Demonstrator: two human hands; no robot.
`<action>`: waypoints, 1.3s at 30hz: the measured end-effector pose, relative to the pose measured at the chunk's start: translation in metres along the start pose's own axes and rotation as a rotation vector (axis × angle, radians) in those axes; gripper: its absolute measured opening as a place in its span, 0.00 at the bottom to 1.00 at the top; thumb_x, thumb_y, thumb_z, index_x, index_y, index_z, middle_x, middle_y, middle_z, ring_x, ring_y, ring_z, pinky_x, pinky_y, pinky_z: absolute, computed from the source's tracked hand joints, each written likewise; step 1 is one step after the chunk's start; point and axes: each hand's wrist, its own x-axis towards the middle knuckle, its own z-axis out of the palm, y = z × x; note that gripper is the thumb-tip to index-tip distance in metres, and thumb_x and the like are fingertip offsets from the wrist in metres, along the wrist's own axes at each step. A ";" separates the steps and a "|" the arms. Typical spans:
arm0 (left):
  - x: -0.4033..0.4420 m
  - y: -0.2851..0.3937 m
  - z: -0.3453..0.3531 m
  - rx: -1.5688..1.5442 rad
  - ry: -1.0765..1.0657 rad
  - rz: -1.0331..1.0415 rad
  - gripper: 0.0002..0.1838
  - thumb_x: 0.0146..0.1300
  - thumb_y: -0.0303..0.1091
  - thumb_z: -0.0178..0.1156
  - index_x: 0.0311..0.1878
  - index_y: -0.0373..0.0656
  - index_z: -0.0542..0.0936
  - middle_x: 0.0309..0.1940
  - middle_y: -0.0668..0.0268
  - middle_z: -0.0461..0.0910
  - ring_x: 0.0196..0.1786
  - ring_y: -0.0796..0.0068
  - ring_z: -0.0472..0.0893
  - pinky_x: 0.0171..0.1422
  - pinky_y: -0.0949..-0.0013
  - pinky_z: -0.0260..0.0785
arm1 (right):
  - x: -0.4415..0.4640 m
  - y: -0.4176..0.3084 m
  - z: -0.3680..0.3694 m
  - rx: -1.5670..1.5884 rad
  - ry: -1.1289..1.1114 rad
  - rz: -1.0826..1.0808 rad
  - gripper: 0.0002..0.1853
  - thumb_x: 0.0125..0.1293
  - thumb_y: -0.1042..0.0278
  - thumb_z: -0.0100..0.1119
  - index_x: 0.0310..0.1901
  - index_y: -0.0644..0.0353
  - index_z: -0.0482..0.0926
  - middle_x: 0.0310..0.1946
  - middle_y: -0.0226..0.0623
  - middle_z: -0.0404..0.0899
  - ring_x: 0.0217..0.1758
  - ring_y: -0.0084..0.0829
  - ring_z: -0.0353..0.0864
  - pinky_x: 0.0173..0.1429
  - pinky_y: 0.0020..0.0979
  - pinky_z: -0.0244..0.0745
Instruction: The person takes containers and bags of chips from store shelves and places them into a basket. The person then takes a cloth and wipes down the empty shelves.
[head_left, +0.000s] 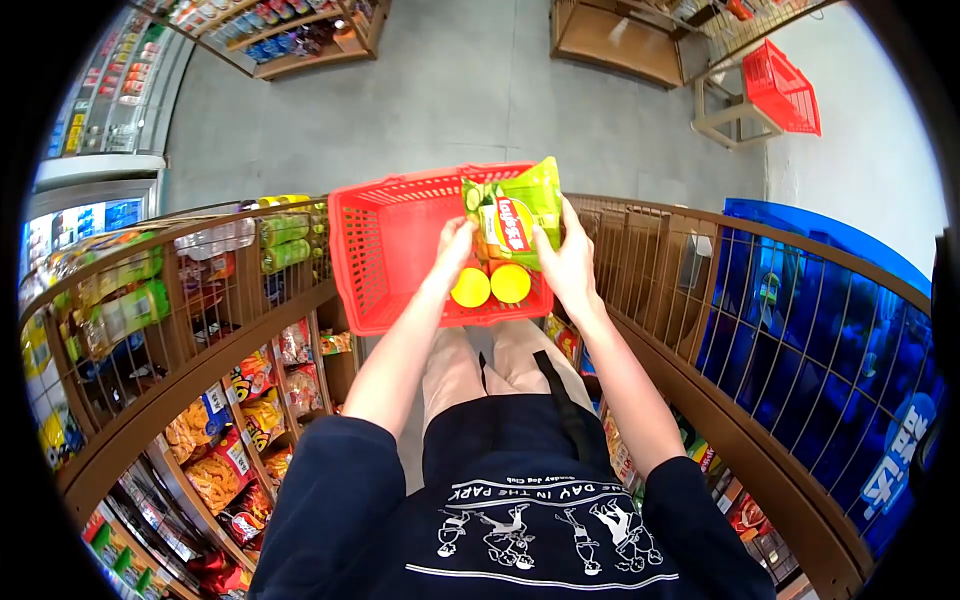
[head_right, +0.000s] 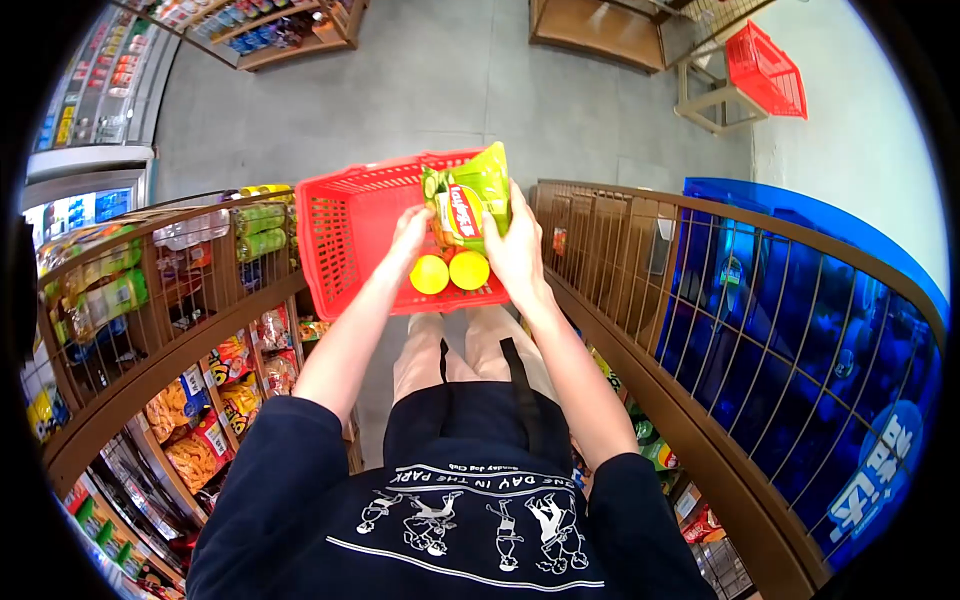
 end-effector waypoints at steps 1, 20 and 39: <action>0.007 -0.004 0.001 0.021 0.004 -0.008 0.24 0.66 0.39 0.54 0.62 0.37 0.69 0.54 0.56 0.76 0.56 0.64 0.77 0.51 0.56 0.77 | 0.001 0.001 -0.001 0.049 -0.037 0.027 0.28 0.64 0.73 0.59 0.65 0.68 0.66 0.54 0.57 0.78 0.59 0.45 0.79 0.63 0.39 0.73; 0.061 -0.033 0.017 0.031 -0.089 -0.179 0.26 0.66 0.27 0.50 0.68 0.39 0.63 0.53 0.58 0.75 0.54 0.68 0.75 0.51 0.55 0.74 | -0.005 0.043 0.038 -0.110 -0.107 0.044 0.25 0.63 0.79 0.58 0.62 0.71 0.70 0.57 0.58 0.76 0.61 0.50 0.76 0.65 0.39 0.71; 0.039 -0.018 -0.024 0.426 -0.058 0.120 0.19 0.62 0.28 0.58 0.56 0.34 0.78 0.50 0.52 0.81 0.54 0.62 0.79 0.60 0.64 0.71 | -0.021 0.037 0.027 -0.153 -0.088 0.205 0.16 0.61 0.78 0.59 0.53 0.64 0.77 0.38 0.47 0.79 0.41 0.46 0.81 0.48 0.41 0.77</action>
